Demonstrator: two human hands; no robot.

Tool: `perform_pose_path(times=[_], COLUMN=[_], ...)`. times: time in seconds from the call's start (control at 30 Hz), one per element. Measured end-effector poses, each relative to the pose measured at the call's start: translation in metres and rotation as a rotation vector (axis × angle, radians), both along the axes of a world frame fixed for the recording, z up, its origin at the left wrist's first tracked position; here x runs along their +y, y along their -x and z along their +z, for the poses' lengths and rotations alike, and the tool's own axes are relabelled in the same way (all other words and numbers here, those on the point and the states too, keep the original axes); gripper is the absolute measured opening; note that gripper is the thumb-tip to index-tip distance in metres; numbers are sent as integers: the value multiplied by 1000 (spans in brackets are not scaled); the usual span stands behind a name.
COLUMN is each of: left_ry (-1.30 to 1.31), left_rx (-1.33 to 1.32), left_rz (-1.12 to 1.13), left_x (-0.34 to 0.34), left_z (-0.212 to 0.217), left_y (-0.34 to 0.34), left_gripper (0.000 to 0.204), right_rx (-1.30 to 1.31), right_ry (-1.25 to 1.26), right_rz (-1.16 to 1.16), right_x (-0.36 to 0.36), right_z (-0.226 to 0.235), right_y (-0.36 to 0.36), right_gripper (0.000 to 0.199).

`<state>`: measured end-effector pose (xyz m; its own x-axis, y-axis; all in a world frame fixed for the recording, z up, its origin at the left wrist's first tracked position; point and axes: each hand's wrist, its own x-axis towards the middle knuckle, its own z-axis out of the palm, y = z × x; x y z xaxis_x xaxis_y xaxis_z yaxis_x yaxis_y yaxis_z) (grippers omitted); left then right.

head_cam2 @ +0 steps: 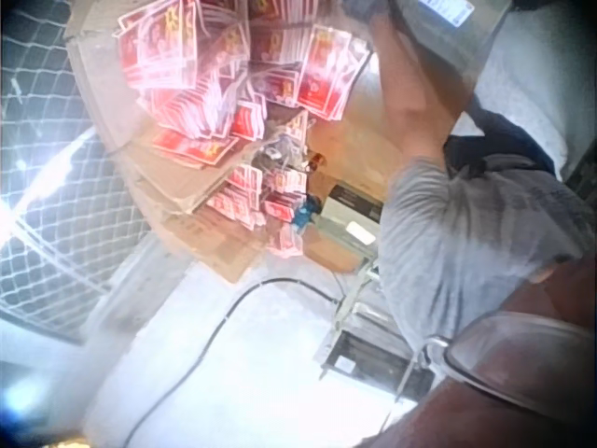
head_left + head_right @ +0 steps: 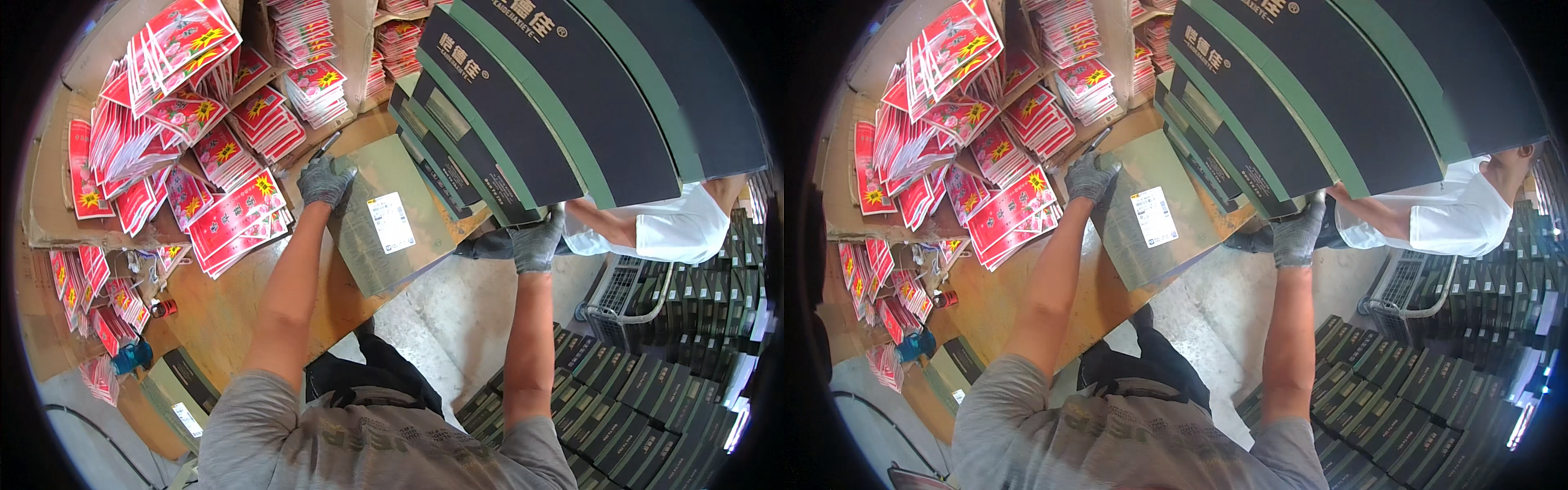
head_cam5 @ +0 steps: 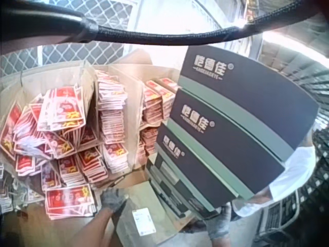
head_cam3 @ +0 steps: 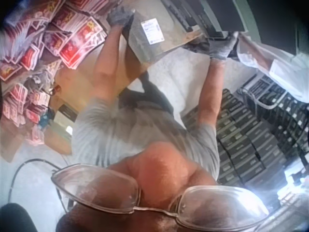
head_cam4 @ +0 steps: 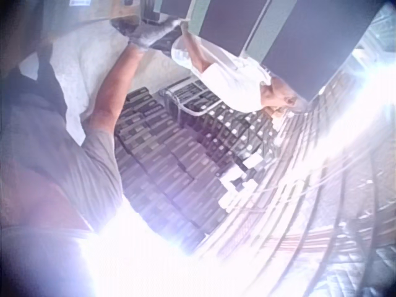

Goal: The person places a shoe into a cardboard box, adds tissue paper and a red product insert, then closes the box and moves it to a stack. They repeat the process with another shoe and box, handling the shoes and packaging materials by hand.

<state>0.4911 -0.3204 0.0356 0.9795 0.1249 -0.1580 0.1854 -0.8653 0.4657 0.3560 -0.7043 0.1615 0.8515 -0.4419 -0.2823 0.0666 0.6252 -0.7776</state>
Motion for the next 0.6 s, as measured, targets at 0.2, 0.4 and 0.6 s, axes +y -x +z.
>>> perform_pose_path(times=[0.2, 0.4, 0.6], left_ry=[91, 627, 282], left_rx=[-94, -16, -152], left_rz=[-74, 58, 428], left_x=[34, 76, 127], left_z=[-24, -52, -32], left_y=[54, 147, 278], left_gripper=[64, 61, 99], right_rx=[272, 198, 223], right_ry=[178, 1076, 1027], right_rz=[-90, 158, 437], right_x=[43, 80, 110], right_z=[-121, -204, -229], right_y=[71, 93, 144], right_gripper=[71, 59, 33])
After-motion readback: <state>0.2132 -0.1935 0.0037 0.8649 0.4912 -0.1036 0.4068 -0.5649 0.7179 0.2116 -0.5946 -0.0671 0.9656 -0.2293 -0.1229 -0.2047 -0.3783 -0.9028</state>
